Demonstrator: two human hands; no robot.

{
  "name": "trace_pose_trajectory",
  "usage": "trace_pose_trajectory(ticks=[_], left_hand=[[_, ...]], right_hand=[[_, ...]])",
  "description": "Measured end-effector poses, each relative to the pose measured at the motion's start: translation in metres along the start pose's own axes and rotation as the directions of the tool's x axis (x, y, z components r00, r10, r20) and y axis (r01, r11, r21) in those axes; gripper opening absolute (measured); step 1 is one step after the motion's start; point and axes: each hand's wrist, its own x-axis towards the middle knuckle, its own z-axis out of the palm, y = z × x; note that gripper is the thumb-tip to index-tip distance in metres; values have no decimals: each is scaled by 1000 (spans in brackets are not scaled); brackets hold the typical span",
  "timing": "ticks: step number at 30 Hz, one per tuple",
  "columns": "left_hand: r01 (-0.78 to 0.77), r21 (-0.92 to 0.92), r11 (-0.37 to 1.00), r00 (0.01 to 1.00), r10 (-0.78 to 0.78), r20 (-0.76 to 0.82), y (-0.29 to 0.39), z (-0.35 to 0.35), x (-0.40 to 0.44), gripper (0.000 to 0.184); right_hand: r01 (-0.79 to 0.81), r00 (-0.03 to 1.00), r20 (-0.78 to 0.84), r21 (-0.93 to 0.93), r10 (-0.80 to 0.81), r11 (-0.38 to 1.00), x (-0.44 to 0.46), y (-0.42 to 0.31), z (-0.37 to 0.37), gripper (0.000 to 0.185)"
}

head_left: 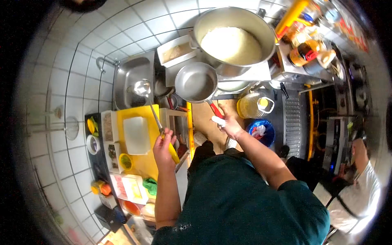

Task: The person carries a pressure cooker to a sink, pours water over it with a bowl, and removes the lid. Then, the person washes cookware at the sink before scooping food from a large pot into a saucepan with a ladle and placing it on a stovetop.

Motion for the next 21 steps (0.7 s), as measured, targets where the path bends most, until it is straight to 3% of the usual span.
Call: trace_pose_trajectory(ticks=[1,3,6,9,12,13,15,16,17,21], left_hand=[[13,3,1000,1000,-13,26,1,8,-8,21],[22,58,998,998,-26,65,0,22,-19,17],[40,287,957,989,-79,125,-9,25,-34,21],[27,430,903,979,-110,170,-11,28,-53,18],[25,578,816,960,-180,213,-18,39,-64,16],[30,608,794,946,-218,238,-25,40,-63,15],[28,676,736,917,-289,276,-34,56,-71,13],[91,604,792,874,-354,332,-52,60,-67,15],[54,621,782,836,-375,400,-69,68,-63,18],[376,584,720,641,-657,397,-150,129,-57,24]], right_hand=[[-89,996,2,-61,89,994,2,-7,-1,51],[-266,937,244,36,249,963,20,-13,-15,61],[-405,892,244,53,382,913,35,-20,-10,48],[-357,900,222,-116,374,927,40,-16,-21,39],[-197,973,102,-102,208,975,-2,4,-44,37],[-198,971,86,-231,222,953,-28,-2,-55,35],[-245,970,-27,-168,244,955,-86,-10,-75,56],[-252,967,-47,-92,249,963,-102,3,-86,57],[-258,964,-70,-11,257,966,-117,17,-97,57],[-253,952,-185,-25,244,967,-154,65,-133,52]])
